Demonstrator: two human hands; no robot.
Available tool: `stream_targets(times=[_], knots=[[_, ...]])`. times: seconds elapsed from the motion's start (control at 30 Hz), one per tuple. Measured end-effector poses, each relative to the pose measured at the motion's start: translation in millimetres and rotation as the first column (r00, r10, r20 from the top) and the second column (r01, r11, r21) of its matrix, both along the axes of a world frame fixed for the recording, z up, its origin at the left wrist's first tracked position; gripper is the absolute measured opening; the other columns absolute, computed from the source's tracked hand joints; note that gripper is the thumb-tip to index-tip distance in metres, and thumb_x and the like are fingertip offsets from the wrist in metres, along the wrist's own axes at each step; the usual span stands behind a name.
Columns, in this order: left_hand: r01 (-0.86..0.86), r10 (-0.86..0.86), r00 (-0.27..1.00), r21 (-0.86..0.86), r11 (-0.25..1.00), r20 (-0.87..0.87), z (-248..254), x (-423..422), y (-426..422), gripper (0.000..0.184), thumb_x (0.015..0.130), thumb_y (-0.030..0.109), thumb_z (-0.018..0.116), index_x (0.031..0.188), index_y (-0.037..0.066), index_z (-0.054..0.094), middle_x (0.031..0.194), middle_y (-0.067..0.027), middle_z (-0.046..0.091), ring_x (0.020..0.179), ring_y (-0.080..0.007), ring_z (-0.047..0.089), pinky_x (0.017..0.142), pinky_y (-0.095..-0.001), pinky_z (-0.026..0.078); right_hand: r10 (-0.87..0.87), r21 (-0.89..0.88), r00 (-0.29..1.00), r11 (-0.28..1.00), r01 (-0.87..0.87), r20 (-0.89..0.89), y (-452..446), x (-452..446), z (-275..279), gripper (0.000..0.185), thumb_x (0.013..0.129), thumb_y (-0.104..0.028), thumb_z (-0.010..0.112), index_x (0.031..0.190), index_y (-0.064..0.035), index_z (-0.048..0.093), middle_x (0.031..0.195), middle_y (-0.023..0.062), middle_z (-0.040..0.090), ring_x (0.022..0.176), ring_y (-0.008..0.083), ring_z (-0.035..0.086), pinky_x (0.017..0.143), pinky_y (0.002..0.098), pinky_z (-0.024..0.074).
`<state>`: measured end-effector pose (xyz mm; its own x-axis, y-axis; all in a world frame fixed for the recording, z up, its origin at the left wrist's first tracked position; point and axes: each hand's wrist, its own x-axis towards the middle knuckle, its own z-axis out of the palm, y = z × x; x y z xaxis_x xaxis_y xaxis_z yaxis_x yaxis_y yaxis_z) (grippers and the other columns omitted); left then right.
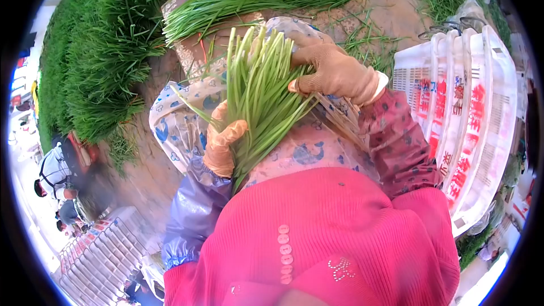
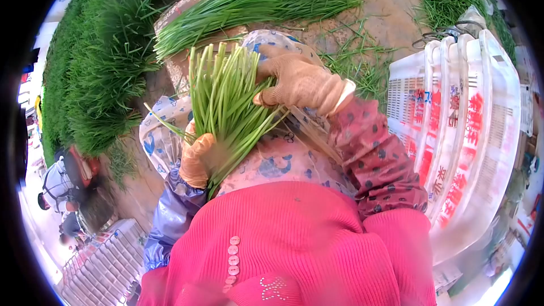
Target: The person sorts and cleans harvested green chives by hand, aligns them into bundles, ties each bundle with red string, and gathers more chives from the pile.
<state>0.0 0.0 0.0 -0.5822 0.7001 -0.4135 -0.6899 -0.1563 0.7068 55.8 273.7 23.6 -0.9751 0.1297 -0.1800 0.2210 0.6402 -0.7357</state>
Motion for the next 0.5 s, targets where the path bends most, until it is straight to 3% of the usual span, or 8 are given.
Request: stream_targets(times=[0.03, 0.1, 0.13, 0.23, 0.3, 0.33, 0.4, 0.5], knots=[[-0.055, 0.055, 0.998, -0.005, 0.999, 0.015, 2.8, 1.4, -0.4, 0.061, 0.076, 0.014, 0.073, 0.131, 0.002, 0.048, 0.118, -0.014, 0.061, 0.104, -0.0268, 0.062, 0.093, -0.0397, 0.051, 0.052, -0.249, 0.999, 0.967, -0.053, -0.009, 2.6, -2.9, -3.8, 0.034, 0.075, -0.025, 0.076, 0.104, -0.0074, 0.071, 0.148, 0.0164, 0.038, 0.138, 0.0344, 0.032, 0.107, 0.038, 0.0341], [-0.107, 0.107, 0.993, 0.005, 0.994, 0.044, -0.2, 6.1, 3.2, 0.057, 0.077, 0.015, 0.073, 0.128, 0.002, 0.051, 0.117, -0.0137, 0.062, 0.104, -0.0265, 0.063, 0.092, -0.0392, 0.052, 0.1, -0.467, 0.995, 0.879, -0.096, -0.015, 7.3, 1.9, -4.0, 0.024, 0.075, -0.02, 0.076, 0.095, -0.0064, 0.073, 0.143, 0.0169, 0.045, 0.135, 0.033, 0.04, 0.103, 0.0383, 0.0381], [-0.144, 0.142, 0.984, 0.013, 0.989, 0.108, -3.3, 10.4, 6.6, 0.055, 0.078, 0.014, 0.071, 0.127, 0.002, 0.051, 0.116, -0.0136, 0.062, 0.103, -0.0261, 0.063, 0.092, -0.0393, 0.052, 0.052, -0.574, 0.999, 0.818, -0.043, 0.0, 10.5, 6.1, 0.2, 0.017, 0.077, -0.013, 0.072, 0.091, -0.0021, 0.07, 0.146, 0.0169, 0.039, 0.118, 0.0253, 0.05, 0.088, 0.0321, 0.0438], [-0.19, 0.191, 0.972, -0.017, 0.982, 0.135, -3.2, 6.9, 4.8, 0.051, 0.08, 0.01, 0.068, 0.127, 0.002, 0.051, 0.115, -0.0132, 0.063, 0.101, -0.0256, 0.064, 0.09, -0.039, 0.053, 0.01, -0.664, 1.0, 0.747, 0.003, 0.016, 10.0, 5.6, -3.7, 0.008, 0.081, -0.005, 0.067, 0.087, 0.001, 0.067, 0.145, 0.0158, 0.041, 0.093, 0.0137, 0.06, 0.071, 0.0265, 0.0484], [-0.147, 0.141, 0.98, 0.035, 0.989, 0.142, 4.5, 3.8, 3.2, 0.049, 0.081, 0.009, 0.067, 0.127, 0.002, 0.052, 0.114, -0.0121, 0.063, 0.099, -0.0238, 0.064, 0.087, -0.0369, 0.054, -0.163, -0.373, 0.967, 0.924, 0.081, -0.196, 2.9, 5.7, -8.1, 0.006, 0.084, -0.007, 0.067, 0.087, -0.0026, 0.069, 0.121, 0.0109, 0.062, 0.079, 0.0076, 0.058, 0.066, 0.0252, 0.0474], [-0.146, 0.141, 0.98, 0.031, 0.989, 0.141, -0.1, 2.0, -1.9, 0.049, 0.081, 0.009, 0.067, 0.127, 0.002, 0.052, 0.114, -0.0121, 0.063, 0.099, -0.0238, 0.064, 0.087, -0.0369, 0.054, -0.165, -0.377, 0.967, 0.923, 0.081, -0.196, 1.1, 8.1, -6.5, 0.006, 0.084, -0.007, 0.067, 0.087, -0.0026, 0.069, 0.121, 0.0109, 0.062, 0.079, 0.0076, 0.058, 0.066, 0.0252, 0.0474], [-0.149, 0.156, 0.976, -0.057, 0.987, 0.149, -15.1, -2.8, -14.0, 0.048, 0.083, 0.013, 0.069, 0.127, 0.002, 0.052, 0.113, -0.0108, 0.063, 0.098, -0.0217, 0.064, 0.085, -0.0344, 0.055, -0.402, -0.134, 0.851, 0.916, 0.379, -0.339, 2.6, 15.3, 0.1, 0.015, 0.082, -0.02, 0.071, 0.088, -0.0059, 0.071, 0.065, -0.0006, 0.058, 0.062, 0.0127, 0.055, 0.06, 0.0303, 0.0451], [-0.088, 0.084, 0.988, 0.027, 0.996, 0.127, 8.1, -3.9, 0.8, 0.048, 0.085, 0.018, 0.07, 0.127, 0.002, 0.052, 0.112, -0.0098, 0.064, 0.096, -0.0198, 0.064, 0.084, -0.033, 0.055, -0.596, -0.16, 0.763, 0.803, 0.575, -0.251, 39.8, 36.2, 6.1, 0.019, 0.084, -0.023, 0.069, 0.094, -0.007, 0.07, 0.072, 0.0045, 0.065, 0.061, 0.0187, 0.058, 0.058, 0.0325, 0.0462]])
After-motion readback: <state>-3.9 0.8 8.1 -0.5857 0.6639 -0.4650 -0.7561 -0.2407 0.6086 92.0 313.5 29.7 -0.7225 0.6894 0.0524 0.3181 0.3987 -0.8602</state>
